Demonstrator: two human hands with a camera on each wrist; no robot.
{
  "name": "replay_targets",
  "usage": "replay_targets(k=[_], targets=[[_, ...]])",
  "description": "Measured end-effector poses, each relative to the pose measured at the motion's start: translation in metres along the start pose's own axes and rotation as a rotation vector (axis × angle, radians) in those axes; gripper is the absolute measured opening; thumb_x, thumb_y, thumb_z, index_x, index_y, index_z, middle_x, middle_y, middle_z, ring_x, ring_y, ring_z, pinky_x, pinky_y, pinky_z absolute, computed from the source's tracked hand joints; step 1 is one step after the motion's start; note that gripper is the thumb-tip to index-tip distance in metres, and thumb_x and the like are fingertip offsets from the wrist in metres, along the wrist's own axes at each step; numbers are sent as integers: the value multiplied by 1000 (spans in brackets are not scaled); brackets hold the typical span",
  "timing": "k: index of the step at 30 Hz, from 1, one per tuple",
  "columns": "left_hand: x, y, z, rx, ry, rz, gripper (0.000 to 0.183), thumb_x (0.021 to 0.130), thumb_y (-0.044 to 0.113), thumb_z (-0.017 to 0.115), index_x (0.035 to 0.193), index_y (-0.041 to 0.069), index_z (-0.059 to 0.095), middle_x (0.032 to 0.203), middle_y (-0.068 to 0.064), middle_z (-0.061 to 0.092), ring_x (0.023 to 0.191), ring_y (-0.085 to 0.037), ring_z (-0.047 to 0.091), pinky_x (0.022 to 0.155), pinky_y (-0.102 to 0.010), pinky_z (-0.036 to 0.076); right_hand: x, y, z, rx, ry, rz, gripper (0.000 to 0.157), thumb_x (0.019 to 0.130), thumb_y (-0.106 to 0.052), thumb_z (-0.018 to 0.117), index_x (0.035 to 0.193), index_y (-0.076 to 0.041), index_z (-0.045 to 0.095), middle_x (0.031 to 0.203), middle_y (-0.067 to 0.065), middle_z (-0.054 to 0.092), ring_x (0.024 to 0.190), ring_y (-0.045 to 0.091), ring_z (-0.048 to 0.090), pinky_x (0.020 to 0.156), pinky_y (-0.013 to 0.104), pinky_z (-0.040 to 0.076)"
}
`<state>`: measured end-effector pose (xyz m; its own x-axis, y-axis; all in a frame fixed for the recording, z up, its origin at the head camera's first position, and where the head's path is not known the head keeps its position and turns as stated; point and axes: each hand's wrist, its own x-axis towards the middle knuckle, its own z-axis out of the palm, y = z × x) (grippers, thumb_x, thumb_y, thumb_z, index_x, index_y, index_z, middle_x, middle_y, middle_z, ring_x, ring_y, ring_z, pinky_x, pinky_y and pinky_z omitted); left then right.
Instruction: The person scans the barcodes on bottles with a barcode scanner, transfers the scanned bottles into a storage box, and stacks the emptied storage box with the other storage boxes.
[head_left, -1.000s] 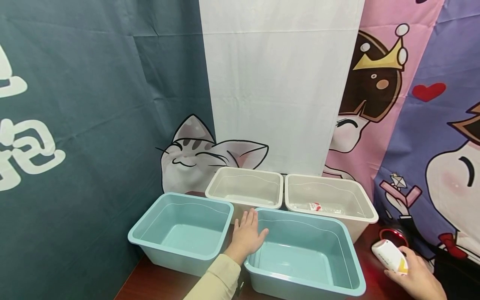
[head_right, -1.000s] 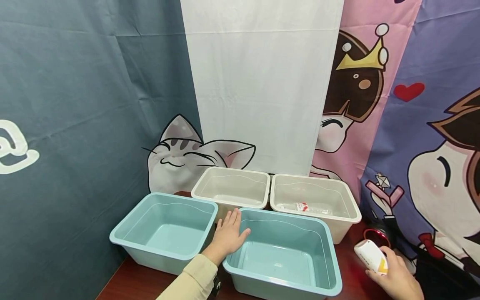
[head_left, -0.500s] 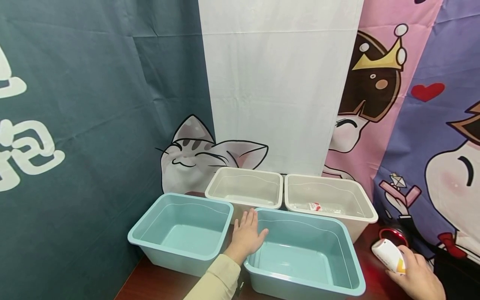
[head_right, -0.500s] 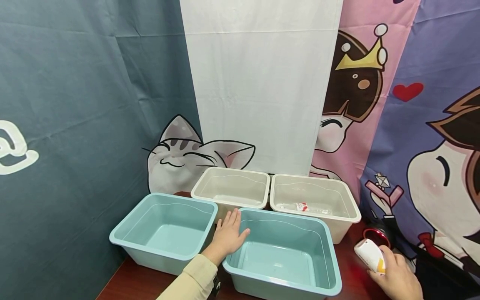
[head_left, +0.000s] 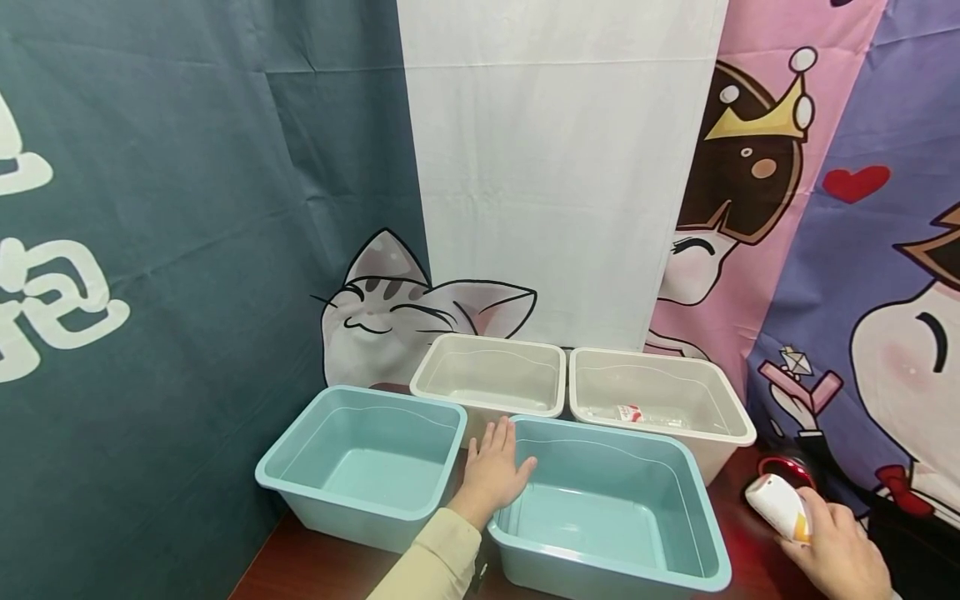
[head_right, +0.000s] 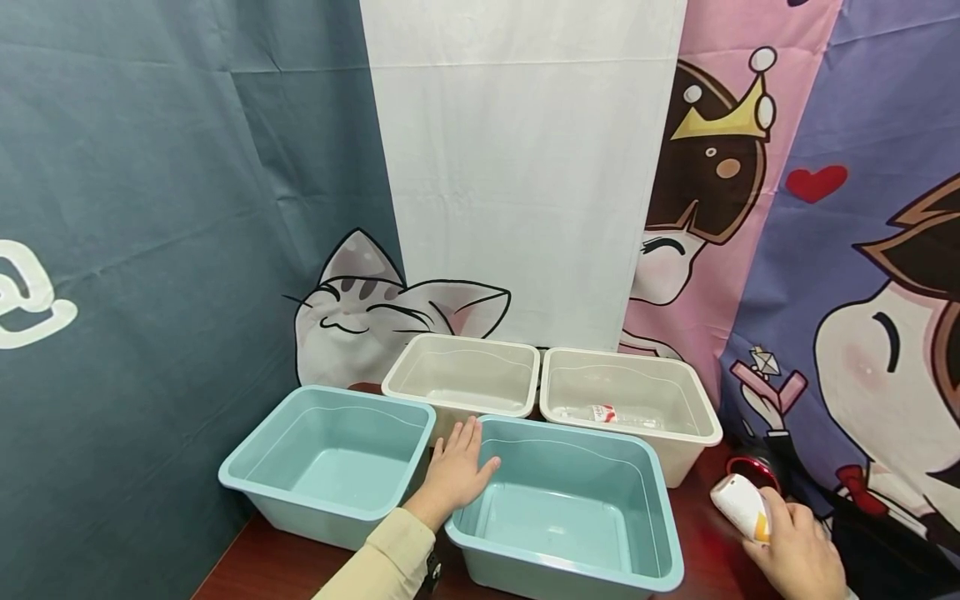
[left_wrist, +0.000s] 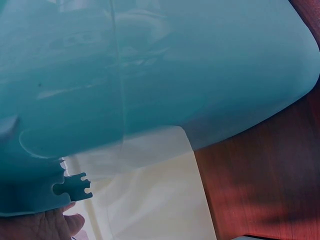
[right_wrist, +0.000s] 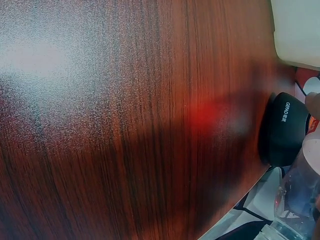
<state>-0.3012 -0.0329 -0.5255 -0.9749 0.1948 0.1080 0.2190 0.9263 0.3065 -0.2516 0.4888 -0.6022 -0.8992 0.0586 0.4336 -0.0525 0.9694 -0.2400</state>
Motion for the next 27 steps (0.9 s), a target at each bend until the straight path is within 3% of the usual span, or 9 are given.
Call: replay_targets(k=[10,21,27], targets=[[0,1,-2,7,-13,-5,75,103,50,46,157,0,31,166,-15,24,153,-34,21,119,-60,21,-2,2,2,-21,64,-29,97,55,-22,96,134,-7,41,97,34,50,75,55,53,53,67,44],[-1,1,-3,19,-16,-4,77,103,53,43,158,1,30,167,-14,24,153,-33,21,119,-60,21,-1,-2,1,-56,91,-74,96,50,-17,97,131,-9,45,96,27,51,72,51,54,53,64,41],[0,1,-1,22,-13,-5,77,103,54,43,158,1,30,167,-13,24,153,-34,21,119,-60,22,-2,-1,5,-65,164,-141,97,45,-16,95,129,-10,47,97,27,52,69,50,54,51,64,41]])
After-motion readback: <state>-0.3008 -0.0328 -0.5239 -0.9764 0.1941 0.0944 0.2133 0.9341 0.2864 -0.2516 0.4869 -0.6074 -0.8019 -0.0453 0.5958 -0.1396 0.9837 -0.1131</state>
